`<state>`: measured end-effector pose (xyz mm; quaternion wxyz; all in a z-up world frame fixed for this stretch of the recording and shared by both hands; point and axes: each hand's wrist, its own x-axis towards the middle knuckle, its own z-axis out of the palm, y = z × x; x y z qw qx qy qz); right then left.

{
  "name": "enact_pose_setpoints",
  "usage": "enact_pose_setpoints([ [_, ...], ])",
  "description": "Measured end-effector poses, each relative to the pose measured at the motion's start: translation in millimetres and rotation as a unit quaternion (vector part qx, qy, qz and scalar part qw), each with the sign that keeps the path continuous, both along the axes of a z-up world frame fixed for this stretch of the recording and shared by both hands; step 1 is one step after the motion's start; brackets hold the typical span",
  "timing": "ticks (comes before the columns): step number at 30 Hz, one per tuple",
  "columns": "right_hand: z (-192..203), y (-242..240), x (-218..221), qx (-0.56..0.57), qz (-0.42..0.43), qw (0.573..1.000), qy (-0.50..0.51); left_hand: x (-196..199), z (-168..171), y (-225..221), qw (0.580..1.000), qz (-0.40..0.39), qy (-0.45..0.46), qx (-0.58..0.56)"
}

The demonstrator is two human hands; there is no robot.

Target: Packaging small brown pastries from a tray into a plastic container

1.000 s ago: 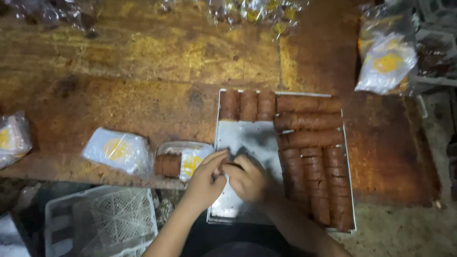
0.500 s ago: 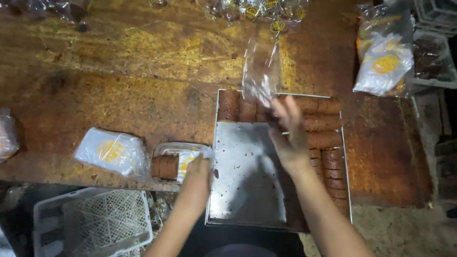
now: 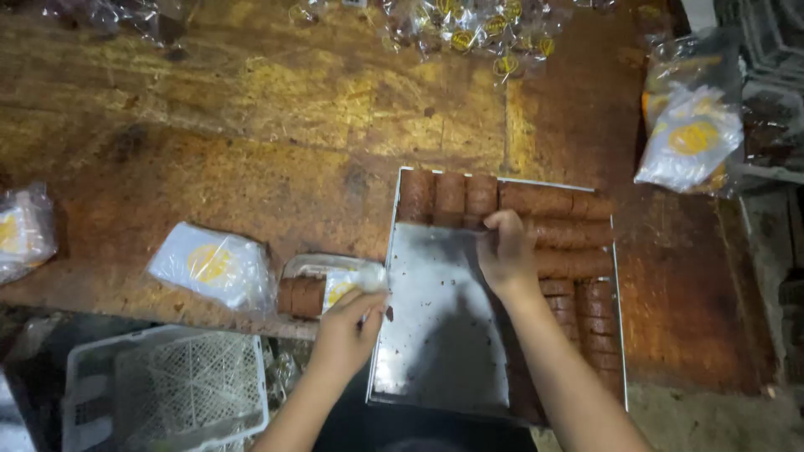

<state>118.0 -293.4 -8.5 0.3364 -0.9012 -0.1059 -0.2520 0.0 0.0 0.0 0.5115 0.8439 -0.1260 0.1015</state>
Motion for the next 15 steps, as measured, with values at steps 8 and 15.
enact_pose_setpoints([
  [8,-42,-27,15,-0.249,-0.069,0.965,0.055,-4,32,-33,0.999,-0.040,-0.023,-0.028],
  [15,-33,-25,14,-0.322,-0.043,0.933,0.155,-3,18,-47,0.999,-0.039,-0.024,-0.010],
])
